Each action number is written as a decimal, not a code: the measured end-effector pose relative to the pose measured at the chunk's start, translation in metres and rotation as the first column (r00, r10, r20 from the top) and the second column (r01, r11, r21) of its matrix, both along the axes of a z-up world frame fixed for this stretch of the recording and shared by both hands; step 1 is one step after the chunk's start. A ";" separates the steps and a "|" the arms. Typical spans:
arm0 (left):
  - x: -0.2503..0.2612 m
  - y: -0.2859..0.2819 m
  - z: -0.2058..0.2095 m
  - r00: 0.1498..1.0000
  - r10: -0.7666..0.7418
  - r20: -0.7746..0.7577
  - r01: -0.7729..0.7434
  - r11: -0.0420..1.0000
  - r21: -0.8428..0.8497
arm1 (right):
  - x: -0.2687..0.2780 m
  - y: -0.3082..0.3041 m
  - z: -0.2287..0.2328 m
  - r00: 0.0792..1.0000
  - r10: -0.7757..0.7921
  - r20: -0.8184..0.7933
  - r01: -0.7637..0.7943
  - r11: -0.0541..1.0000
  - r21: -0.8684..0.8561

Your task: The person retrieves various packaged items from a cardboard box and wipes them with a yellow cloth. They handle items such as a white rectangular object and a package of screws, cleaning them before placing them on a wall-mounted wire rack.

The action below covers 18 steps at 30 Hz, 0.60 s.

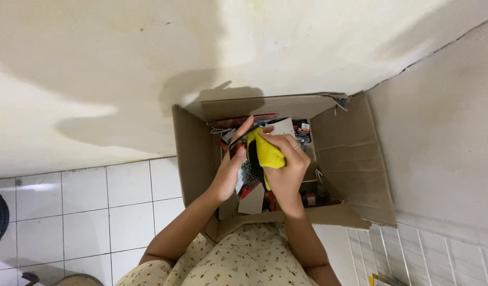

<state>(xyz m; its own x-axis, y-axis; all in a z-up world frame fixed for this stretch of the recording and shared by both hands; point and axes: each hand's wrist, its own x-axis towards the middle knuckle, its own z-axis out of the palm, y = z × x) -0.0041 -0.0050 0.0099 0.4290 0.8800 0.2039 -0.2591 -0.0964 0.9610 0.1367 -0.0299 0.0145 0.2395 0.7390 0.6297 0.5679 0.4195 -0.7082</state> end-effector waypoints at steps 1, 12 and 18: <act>-0.002 -0.001 0.004 1.000 0.003 -0.004 -0.003 1.000 -0.030 | 0.000 -0.002 0.004 0.999 0.017 -0.028 -0.018 0.999 -0.048; -0.006 0.001 -0.005 0.770 0.113 0.628 -0.024 0.989 -0.148 | 0.001 -0.055 -0.075 0.976 -0.023 -0.216 -0.070 0.909 -0.411; -0.007 -0.001 -0.020 0.883 0.023 0.469 -0.037 0.999 0.022 | -0.037 -0.069 -0.018 0.984 0.115 -0.134 -0.129 0.986 -0.103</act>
<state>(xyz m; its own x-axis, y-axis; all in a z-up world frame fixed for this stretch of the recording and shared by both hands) -0.0111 -0.0056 -0.0104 0.2504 0.8814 0.4004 -0.6752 -0.1375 0.7247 0.1000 -0.0993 -0.0040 0.2158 0.8312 0.5124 0.4199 0.3947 -0.8172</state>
